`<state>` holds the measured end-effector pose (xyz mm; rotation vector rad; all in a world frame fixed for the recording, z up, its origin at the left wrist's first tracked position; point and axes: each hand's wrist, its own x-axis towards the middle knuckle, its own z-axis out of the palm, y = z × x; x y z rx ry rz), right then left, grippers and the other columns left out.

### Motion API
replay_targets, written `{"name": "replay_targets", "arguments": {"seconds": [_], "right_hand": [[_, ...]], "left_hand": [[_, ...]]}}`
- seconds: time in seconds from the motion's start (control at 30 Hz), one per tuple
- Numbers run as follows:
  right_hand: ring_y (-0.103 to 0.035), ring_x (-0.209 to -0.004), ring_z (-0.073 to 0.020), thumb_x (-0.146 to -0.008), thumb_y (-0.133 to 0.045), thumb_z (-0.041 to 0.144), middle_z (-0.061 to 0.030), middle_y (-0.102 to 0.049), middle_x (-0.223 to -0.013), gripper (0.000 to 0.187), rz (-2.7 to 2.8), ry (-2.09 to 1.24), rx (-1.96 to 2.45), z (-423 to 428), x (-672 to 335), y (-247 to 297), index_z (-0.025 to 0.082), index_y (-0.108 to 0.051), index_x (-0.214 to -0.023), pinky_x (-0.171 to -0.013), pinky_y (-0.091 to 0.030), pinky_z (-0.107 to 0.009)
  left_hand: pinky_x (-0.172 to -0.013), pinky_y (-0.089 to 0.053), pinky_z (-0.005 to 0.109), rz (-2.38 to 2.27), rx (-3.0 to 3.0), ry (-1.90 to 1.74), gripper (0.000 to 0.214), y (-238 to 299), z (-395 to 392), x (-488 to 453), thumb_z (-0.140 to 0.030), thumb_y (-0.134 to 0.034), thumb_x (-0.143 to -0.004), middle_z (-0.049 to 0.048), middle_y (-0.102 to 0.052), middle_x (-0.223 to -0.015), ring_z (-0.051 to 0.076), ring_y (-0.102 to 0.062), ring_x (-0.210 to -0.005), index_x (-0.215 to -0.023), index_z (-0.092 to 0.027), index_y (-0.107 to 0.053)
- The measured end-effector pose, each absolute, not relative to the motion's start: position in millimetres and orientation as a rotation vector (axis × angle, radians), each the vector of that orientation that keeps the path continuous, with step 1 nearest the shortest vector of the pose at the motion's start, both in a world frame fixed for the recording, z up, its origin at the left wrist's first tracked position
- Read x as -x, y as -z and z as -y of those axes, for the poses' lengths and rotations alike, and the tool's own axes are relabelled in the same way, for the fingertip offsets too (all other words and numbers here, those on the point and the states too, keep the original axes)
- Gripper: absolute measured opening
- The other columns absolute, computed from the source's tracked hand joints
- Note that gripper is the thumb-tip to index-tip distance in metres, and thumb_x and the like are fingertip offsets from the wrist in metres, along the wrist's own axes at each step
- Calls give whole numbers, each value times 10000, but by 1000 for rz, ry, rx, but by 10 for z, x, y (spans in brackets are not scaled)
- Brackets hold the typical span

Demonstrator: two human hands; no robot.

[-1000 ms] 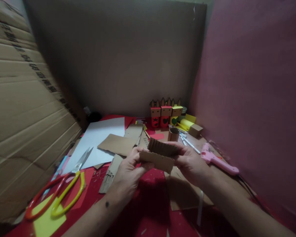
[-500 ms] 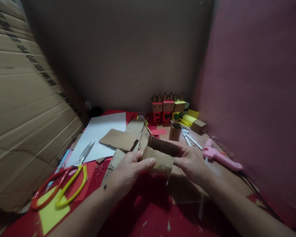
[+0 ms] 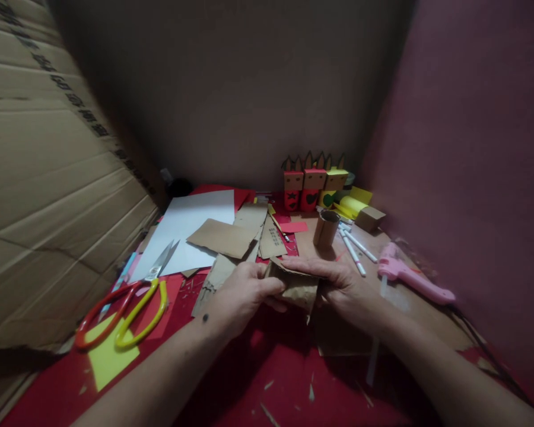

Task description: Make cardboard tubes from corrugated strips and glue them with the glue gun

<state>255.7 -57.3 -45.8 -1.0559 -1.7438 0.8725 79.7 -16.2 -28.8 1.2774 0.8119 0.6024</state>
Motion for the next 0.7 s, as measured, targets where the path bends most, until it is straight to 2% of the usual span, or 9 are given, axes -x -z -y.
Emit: {"name": "replay_targets", "arguments": {"seconds": [0.27, 0.4, 0.57, 0.7], "right_hand": [[-555, -1097, -214, -802, -589, 168, 16, -600, -1194, 375, 1791, -792, 1019, 574, -2533, 452, 330, -589, -1141, -967, -426, -423], [-528, -1132, -203, -815, -585, 190, 20, -570, -1235, 389, 1812, -794, 978, 579, -2540, 478, 338, -560, -1173, -994, -404, -409], [-521, -1138, -200, -829, -565, 180, 26, -558, -1247, 397, 1856, -733, 976, 595, -2568, 492, 367, -546, -1179, -985, -409, -421], [-498, -1163, -203, -834, -539, 156, 18, -551, -1257, 406, 1895, -684, 961, 597, -2584, 503, 355, -542, -1187, -1002, -382, -447]], "left_hand": [[-567, -487, 259, -852, -1332, -621, 162, 264, 181, -797, -168, -590, -670, 63, -665, -699, 154, -604, -586, -790, -108, -682], [-558, -491, 254, -777, -1317, -613, 180, 257, 171, -778, -150, -599, -655, 62, -656, -729, 159, -598, -620, -815, -118, -674], [-635, -506, 282, -682, -1287, -575, 185, 287, 160, -775, -116, -548, -678, 67, -675, -763, 167, -618, -662, -803, -125, -685], [-641, -513, 293, -631, -1263, -596, 218, 312, 158, -785, -161, -522, -737, 84, -669, -867, 188, -624, -743, -888, -135, -678]]}}
